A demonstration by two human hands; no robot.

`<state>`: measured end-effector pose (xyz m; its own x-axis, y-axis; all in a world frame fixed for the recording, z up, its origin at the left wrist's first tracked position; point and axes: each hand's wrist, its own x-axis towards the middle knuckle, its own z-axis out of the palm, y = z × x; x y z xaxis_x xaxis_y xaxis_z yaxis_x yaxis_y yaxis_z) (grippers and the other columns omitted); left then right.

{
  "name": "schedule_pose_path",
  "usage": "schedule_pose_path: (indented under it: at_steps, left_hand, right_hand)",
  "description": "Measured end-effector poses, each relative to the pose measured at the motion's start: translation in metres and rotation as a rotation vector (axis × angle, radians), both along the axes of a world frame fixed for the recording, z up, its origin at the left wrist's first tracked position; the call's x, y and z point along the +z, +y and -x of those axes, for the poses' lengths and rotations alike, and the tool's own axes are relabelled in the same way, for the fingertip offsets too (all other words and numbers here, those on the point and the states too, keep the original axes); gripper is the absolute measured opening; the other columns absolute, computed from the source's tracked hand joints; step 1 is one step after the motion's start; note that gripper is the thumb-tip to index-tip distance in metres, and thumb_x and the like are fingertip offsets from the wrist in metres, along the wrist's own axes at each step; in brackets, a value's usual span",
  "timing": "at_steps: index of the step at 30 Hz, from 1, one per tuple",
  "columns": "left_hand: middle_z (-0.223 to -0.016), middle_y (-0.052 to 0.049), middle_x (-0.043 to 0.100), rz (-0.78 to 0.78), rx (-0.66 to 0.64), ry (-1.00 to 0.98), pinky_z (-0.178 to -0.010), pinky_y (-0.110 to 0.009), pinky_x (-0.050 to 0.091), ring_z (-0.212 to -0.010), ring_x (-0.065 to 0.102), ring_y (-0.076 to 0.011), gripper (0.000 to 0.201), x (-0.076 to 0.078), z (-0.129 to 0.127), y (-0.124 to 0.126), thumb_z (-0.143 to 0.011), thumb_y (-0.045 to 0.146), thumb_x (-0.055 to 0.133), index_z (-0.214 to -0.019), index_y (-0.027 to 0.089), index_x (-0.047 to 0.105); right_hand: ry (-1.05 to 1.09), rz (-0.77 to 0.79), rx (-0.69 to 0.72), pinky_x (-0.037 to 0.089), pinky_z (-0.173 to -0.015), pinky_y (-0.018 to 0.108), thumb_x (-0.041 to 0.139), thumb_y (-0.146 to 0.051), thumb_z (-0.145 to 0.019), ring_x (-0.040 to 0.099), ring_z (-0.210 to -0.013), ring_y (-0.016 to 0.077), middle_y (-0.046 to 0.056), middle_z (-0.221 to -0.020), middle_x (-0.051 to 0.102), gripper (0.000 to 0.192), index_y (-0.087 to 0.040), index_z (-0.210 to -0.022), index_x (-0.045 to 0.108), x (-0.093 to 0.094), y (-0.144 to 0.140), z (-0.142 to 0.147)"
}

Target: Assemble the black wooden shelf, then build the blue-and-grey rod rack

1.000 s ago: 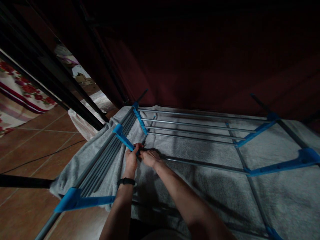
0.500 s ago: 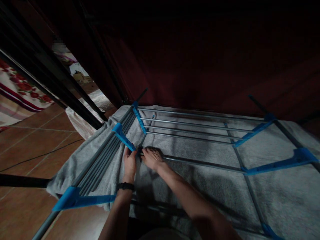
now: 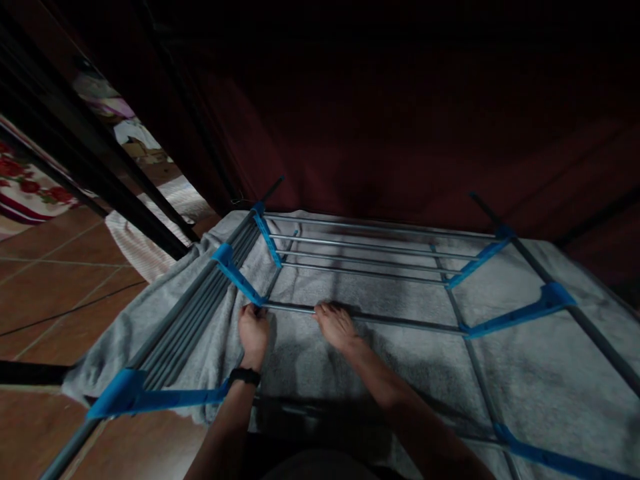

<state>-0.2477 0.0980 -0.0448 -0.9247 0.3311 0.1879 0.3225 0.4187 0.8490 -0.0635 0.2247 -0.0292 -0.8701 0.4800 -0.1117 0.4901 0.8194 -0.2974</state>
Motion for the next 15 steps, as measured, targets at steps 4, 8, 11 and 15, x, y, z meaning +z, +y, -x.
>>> schedule_pose_path:
  at_steps: [4,8,11,15]
  left_hand:
    - [-0.074,-0.003,0.050,0.067,0.001,0.051,-0.077,-0.032,0.039,-0.073,0.047,-0.0205,0.010,-0.004,0.003,0.001,-0.067,0.028,0.060,-0.072,0.019,0.057]
    - [-0.069,-0.002,0.044,0.204,-0.013,0.147,-0.078,-0.038,0.039,-0.072,0.044,-0.0224,0.018,-0.013,0.010,0.002,-0.071,0.038,0.054,-0.068,0.021,0.050]
    - [-0.065,-0.002,0.039,0.259,0.008,0.191,-0.076,-0.040,0.039,-0.073,0.044,-0.0245,0.021,-0.018,0.015,0.004,-0.071,0.041,0.050,-0.066,0.022,0.044]
    - [-0.064,-0.001,0.035,0.289,0.013,0.177,-0.074,-0.041,0.036,-0.071,0.040,-0.0235,0.021,-0.015,0.013,0.005,-0.070,0.041,0.051,-0.066,0.023,0.041]
  right_hand:
    - [0.000,0.000,0.015,0.048,-0.091,0.038,0.029,-0.035,-0.104,0.061,-0.111,0.0234,0.009,-0.123,0.066,0.037,-0.022,-0.122,0.059,0.001,0.002,0.001]
    - [0.004,0.015,0.055,0.048,-0.093,0.038,0.030,-0.036,-0.104,0.063,-0.109,0.0223,0.010,-0.125,0.066,0.038,-0.021,-0.123,0.059,0.002,0.008,0.002]
    - [0.005,0.022,0.070,0.050,-0.092,0.038,0.029,-0.039,-0.104,0.065,-0.106,0.0222,0.008,-0.122,0.068,0.039,-0.021,-0.123,0.058,0.003,0.012,0.002]
    - [0.018,0.006,0.082,0.052,-0.091,0.039,0.031,-0.039,-0.104,0.066,-0.104,0.0228,0.007,-0.118,0.070,0.037,-0.022,-0.121,0.059,0.002,0.015,0.004]
